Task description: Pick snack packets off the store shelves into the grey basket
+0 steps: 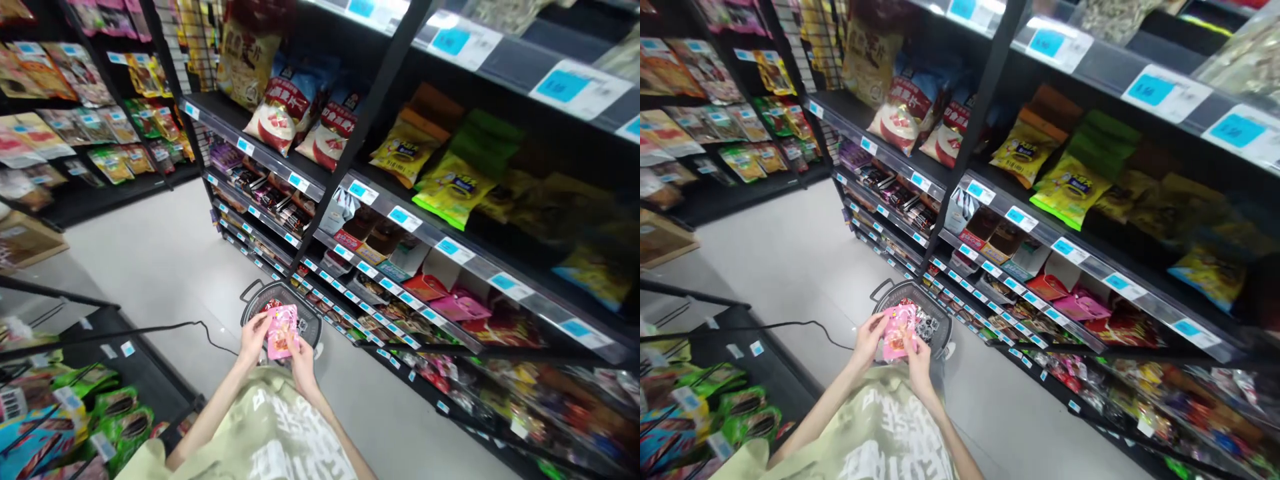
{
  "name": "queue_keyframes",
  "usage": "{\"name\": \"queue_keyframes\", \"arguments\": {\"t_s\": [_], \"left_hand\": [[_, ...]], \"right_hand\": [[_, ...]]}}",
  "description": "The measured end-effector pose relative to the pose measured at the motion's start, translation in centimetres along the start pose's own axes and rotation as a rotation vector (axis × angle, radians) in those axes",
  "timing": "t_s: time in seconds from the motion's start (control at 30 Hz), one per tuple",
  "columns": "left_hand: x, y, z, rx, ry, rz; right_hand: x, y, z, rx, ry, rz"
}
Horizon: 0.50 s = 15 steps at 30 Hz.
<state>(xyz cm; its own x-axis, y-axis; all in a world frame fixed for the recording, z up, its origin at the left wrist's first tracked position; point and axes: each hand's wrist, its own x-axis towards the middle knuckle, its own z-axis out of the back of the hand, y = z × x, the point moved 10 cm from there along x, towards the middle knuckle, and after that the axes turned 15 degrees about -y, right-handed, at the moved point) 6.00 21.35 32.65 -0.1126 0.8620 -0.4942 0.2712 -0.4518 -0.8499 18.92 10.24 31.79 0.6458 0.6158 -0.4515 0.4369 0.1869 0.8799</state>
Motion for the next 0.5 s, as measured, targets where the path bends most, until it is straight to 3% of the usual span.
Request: {"name": "queue_keyframes", "arguments": {"t_s": [0.07, 0.2, 0.37, 0.5], "left_hand": [[-0.3, 0.6, -1.0, -0.017, 0.041, 0.088], [-0.8, 2.4, -2.3, -0.032, 0.107, 0.249], [-0.9, 4.6, -3.1, 0.019, 0.205, 0.324], [-1.4, 5.3, -3.5, 0.011, 0.222, 0.33]], "right_hand": [[0.5, -0.1, 0.7, 0.162, -0.065, -0.095], [1.4, -0.4, 1.9, 0.274, -0.095, -0.134], [2.4, -3.2, 4.1, 0.337, -0.175, -0.282], [2.5, -1.9, 5.2, 0.299, -0.15, -0.225]]}}
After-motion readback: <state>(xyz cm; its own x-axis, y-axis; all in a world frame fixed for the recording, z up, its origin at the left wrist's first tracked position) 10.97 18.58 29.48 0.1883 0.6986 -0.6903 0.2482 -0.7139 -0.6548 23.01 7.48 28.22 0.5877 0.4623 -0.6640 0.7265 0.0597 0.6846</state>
